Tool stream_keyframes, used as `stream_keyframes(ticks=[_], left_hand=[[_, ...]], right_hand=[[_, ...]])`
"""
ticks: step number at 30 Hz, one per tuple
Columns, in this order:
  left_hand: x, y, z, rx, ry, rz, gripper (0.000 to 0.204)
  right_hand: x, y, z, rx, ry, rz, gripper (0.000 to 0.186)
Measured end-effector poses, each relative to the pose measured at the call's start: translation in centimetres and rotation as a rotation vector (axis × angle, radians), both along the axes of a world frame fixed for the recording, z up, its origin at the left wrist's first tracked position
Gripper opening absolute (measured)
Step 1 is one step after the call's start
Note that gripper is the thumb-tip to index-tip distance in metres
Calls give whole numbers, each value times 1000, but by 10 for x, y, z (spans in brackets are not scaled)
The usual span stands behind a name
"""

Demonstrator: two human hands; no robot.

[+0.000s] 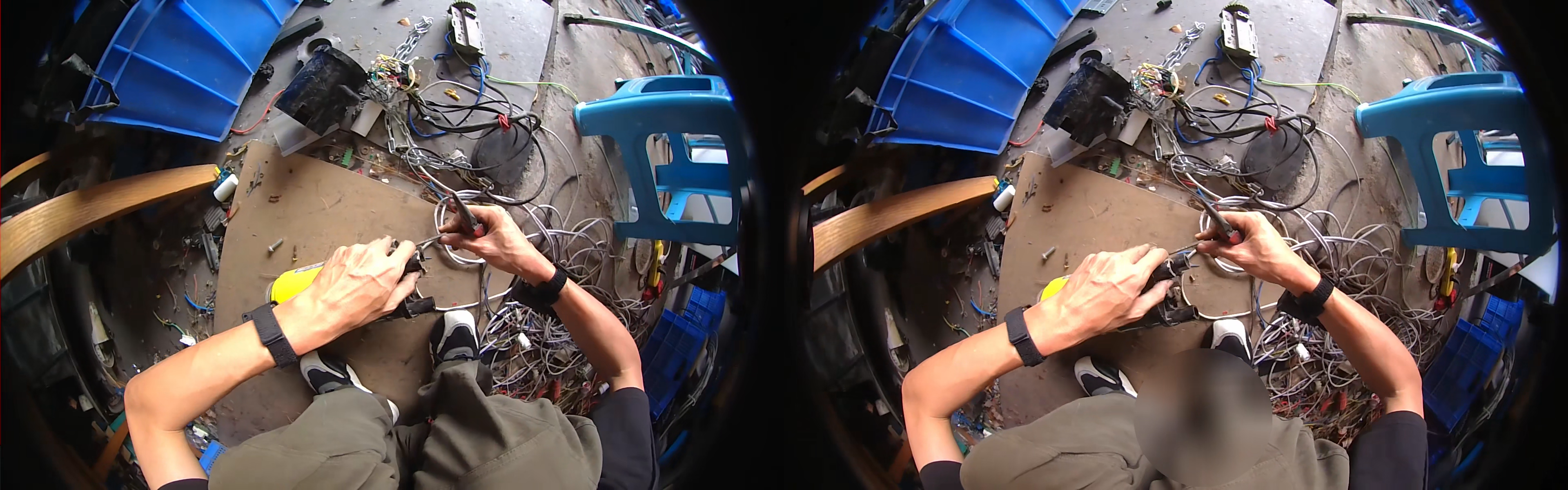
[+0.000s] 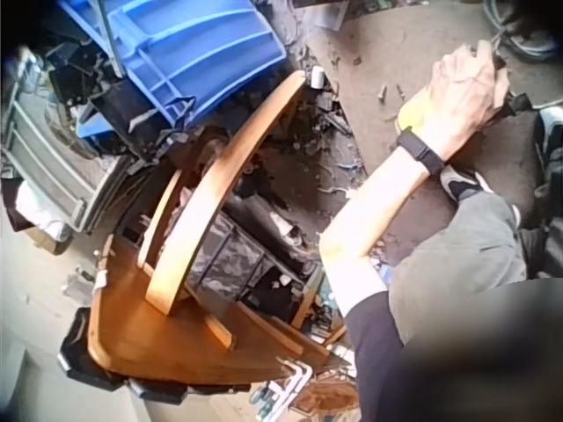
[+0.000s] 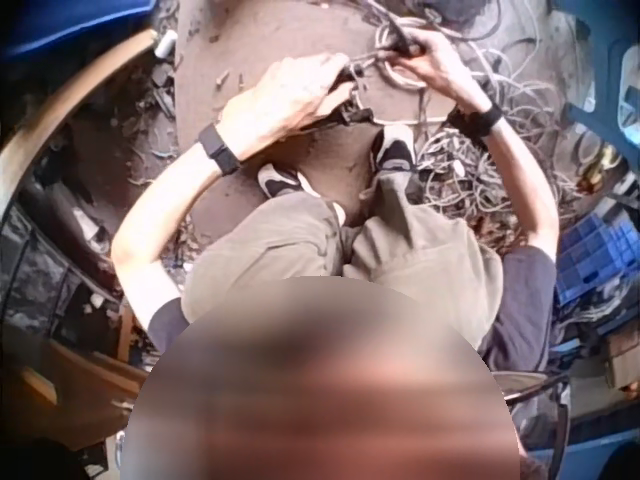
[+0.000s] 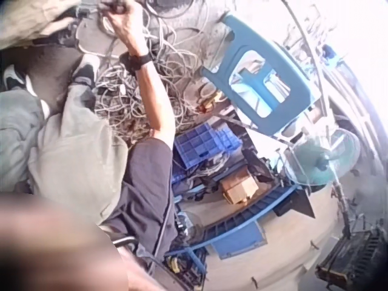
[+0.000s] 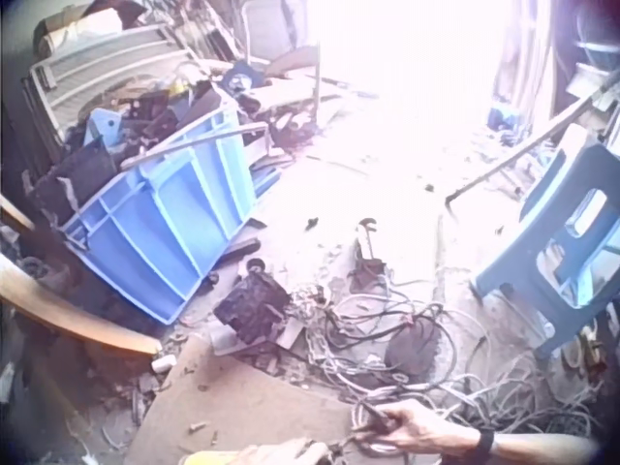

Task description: Repairing a mechanical component using hand tools in a workshop environment.

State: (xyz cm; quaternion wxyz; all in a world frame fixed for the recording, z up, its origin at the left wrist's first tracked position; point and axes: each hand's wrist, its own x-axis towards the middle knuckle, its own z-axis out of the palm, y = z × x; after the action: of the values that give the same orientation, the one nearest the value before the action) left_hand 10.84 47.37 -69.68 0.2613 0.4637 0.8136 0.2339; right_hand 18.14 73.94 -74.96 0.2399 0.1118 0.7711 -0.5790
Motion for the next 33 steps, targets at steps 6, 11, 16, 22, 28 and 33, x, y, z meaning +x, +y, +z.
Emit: stream_keyframes(ticks=[6,11,16,22,28,33], left_hand=[[8,27,-40,131,-16,274,29],[9,34,-54,130,-155,365,19],[4,33,-56,216,-153,402,20],[18,31,-50,251,-151,409,18],[31,29,-50,269,-90,378,18],[39,26,-52,262,-37,378,18]], right_hand=[[-8,-6,-1,-87,-88,-39,23],[-7,-4,-4,-66,-46,-27,21],[-13,-5,3,-47,-40,-71,23],[6,25,32,-507,-557,-511,18],[37,33,51,-560,-954,-363,25],[12,40,78,-335,-777,214,8]])
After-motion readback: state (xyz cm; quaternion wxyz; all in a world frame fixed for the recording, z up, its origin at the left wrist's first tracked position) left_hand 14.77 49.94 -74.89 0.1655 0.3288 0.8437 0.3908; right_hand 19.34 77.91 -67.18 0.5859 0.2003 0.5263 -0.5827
